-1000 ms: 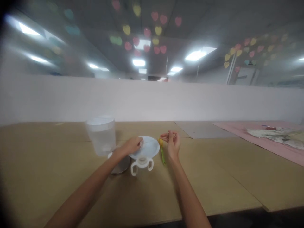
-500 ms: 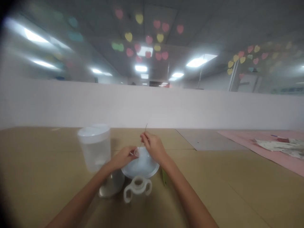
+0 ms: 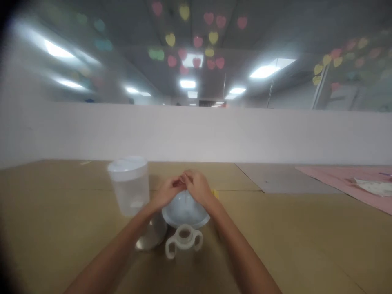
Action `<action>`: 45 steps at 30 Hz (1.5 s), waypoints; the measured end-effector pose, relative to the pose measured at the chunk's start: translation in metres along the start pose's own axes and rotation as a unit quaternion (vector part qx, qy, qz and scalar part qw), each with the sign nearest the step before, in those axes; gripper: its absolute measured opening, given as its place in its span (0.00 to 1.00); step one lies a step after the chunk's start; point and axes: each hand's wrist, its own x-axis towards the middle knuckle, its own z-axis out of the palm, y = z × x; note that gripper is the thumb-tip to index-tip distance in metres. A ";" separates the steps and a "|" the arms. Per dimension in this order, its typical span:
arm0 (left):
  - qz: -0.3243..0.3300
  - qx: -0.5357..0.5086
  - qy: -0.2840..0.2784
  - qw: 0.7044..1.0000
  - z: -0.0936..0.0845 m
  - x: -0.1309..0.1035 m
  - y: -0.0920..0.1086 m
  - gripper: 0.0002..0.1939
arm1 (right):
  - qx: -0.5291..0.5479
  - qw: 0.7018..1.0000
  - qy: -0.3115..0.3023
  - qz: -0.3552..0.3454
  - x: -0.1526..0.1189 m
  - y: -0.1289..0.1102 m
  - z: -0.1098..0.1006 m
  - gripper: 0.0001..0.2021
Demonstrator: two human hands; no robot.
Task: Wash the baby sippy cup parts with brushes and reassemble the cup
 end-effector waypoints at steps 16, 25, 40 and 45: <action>0.029 -0.051 0.111 0.992 0.009 0.001 0.000 0.09 | 0.007 0.998 0.059 -0.010 -0.002 -0.018 0.000 0.13; 0.047 0.059 0.030 0.997 0.004 0.000 0.000 0.07 | -0.080 0.970 0.221 -0.067 -0.006 -0.049 -0.039 0.11; 0.037 0.252 -0.027 0.967 -0.018 -0.003 -0.007 0.09 | 0.171 0.888 0.420 0.071 -0.004 -0.033 -0.066 0.15; 0.050 0.331 -0.068 0.940 -0.020 -0.007 -0.001 0.10 | 0.111 0.933 0.176 0.293 -0.002 0.034 -0.042 0.13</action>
